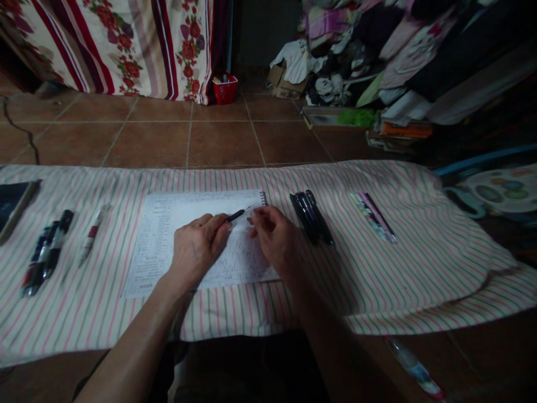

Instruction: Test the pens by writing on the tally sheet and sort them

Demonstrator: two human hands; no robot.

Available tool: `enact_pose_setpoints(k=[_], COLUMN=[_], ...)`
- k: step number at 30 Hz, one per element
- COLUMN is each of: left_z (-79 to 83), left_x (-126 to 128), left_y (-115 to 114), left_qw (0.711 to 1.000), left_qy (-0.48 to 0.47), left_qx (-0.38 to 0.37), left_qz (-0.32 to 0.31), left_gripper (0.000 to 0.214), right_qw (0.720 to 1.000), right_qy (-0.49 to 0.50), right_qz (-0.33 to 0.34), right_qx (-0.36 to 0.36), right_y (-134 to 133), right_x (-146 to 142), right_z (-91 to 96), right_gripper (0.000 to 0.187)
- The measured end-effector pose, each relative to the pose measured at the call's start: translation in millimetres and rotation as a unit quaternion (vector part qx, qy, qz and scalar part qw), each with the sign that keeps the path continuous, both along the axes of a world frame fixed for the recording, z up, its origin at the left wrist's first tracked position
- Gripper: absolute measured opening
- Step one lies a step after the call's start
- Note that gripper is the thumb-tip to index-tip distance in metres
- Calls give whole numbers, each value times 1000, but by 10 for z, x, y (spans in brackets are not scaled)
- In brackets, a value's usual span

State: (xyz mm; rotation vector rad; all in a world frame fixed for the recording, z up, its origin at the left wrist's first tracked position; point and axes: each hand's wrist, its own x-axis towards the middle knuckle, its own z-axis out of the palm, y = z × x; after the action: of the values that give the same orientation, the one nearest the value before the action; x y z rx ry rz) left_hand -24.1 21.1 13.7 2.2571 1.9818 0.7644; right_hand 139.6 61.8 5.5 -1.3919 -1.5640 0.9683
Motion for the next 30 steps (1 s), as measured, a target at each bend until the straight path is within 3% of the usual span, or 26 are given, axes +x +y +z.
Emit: enact_pose_setpoints(k=[4,9,13,21,30], left_z=[2,6,-7,-21,-27], left_x=[91,171,204,268,289], left_y=[-18,-32,-40,-69,-51], left_qw=[1000,998,999,998,991], left_qy=[3,-10,10,33,-107], left_qx=[12,-8,-12,-27,-67], left_qz=[-25,-64,-46,-42,-33], left_gripper=[32,30,28,25,29], right_qw=[986,967,948,955,972], right_qy=[79,180,228,223,183], right_qz=[56,19,-15,-29,-25], right_qx=[-134,-179,-223,-195,-142], right_y=[-40,-62,-69,-68,-94], right_x=[-33,-78,-93,-131,-138], right_z=[44,85,130,131,69], right_gripper=[39,36,35,32,29])
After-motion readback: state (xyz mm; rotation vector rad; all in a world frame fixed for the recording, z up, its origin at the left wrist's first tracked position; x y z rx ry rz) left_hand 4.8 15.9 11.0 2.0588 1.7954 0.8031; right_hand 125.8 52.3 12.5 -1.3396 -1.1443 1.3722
